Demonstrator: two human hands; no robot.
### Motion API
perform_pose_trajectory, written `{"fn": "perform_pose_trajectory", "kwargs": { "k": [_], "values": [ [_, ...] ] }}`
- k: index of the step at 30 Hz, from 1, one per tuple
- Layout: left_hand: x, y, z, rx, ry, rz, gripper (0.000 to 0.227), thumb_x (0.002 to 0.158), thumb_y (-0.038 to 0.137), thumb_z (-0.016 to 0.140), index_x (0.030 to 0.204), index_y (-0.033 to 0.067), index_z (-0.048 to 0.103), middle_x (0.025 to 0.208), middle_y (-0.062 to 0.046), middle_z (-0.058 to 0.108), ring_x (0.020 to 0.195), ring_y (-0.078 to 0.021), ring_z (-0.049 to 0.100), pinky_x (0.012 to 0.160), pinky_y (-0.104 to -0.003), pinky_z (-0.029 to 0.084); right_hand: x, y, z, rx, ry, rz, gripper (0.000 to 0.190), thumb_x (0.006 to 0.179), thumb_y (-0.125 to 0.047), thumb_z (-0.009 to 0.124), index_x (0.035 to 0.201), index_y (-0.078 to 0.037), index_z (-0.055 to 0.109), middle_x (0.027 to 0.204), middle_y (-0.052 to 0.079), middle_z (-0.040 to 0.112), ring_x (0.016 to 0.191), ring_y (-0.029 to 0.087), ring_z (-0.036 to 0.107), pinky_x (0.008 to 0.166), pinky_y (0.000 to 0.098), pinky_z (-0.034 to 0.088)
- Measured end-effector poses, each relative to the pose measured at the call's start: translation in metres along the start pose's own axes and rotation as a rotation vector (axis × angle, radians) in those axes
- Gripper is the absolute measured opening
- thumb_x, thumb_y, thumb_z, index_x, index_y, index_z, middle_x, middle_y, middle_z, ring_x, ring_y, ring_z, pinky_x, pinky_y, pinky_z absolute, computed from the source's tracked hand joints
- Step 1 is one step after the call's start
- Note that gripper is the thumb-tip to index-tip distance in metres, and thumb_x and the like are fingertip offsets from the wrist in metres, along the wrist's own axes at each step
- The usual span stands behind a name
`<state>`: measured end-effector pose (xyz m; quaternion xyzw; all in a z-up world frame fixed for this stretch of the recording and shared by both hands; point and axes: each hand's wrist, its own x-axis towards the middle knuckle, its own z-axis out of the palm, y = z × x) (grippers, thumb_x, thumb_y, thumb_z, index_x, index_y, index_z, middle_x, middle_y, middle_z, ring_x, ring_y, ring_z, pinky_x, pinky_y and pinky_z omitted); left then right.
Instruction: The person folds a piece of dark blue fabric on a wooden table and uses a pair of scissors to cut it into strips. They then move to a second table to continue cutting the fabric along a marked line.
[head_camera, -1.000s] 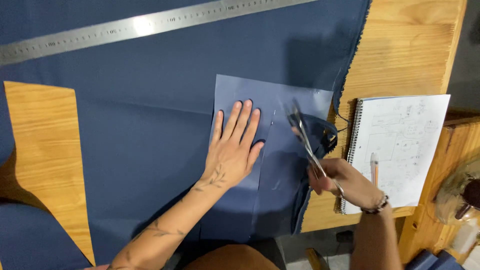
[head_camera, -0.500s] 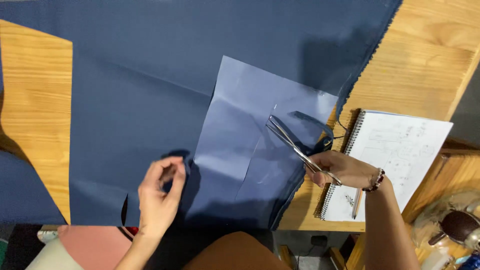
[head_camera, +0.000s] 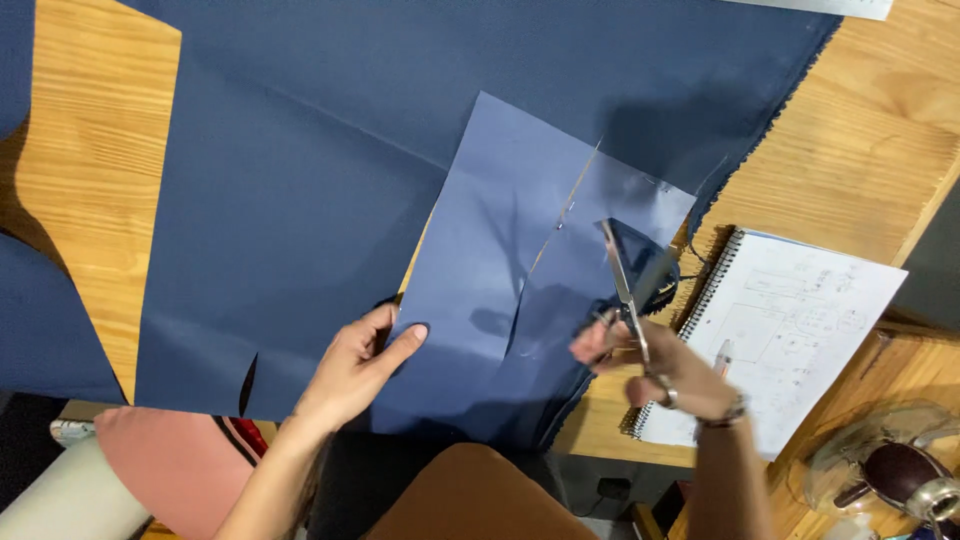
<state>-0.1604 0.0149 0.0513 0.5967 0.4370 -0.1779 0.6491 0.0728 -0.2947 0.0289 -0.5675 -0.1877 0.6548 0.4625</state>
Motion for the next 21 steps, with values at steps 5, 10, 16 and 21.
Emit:
{"fn": "perform_pose_trajectory", "kwargs": {
  "k": [5, 10, 16, 21],
  "values": [
    [0.018, -0.038, -0.003, -0.141, 0.075, -0.017, 0.015, 0.091, 0.016, 0.078, 0.098, 0.0035, 0.075, 0.066, -0.005, 0.07, 0.057, -0.0114, 0.056, 0.053, -0.024, 0.05, 0.03, 0.045, 0.054, 0.291, 0.332, -0.255, 0.051, 0.083, -0.027, 0.081, 0.111, 0.006, 0.053, 0.115, 0.035, 0.065, 0.108, 0.048, 0.069, 0.092, 0.0591, 0.059],
    [0.015, -0.034, 0.003, 0.306, 0.254, -0.008, 0.025, 0.081, 0.031, 0.088, 0.089, 0.0103, 0.077, 0.067, -0.008, 0.077, 0.059, -0.0232, 0.071, 0.059, -0.033, 0.055, 0.048, 0.017, 0.071, 0.31, 0.539, -0.329, 0.03, 0.093, -0.008, 0.07, 0.108, 0.011, 0.053, 0.104, 0.034, 0.069, 0.095, 0.039, 0.074, 0.084, 0.0492, 0.064],
    [0.013, -0.042, 0.003, 0.119, 0.217, -0.023, 0.016, 0.082, 0.019, 0.088, 0.09, 0.0098, 0.078, 0.066, -0.003, 0.079, 0.057, -0.0111, 0.064, 0.058, -0.025, 0.055, 0.049, 0.013, 0.087, 0.251, 0.42, -0.225, 0.035, 0.087, -0.01, 0.078, 0.109, 0.007, 0.058, 0.108, 0.029, 0.07, 0.099, 0.035, 0.075, 0.088, 0.0468, 0.063],
    [0.012, -0.048, 0.0, 0.193, 0.259, 0.023, 0.034, 0.08, 0.026, 0.09, 0.106, 0.0149, 0.07, 0.07, -0.002, 0.078, 0.059, -0.0184, 0.07, 0.064, -0.03, 0.058, 0.059, 0.028, 0.117, 0.493, 0.225, -0.322, 0.039, 0.096, -0.033, 0.071, 0.108, 0.0, 0.055, 0.111, 0.027, 0.067, 0.11, 0.042, 0.069, 0.097, 0.0562, 0.055]
  ]
}}
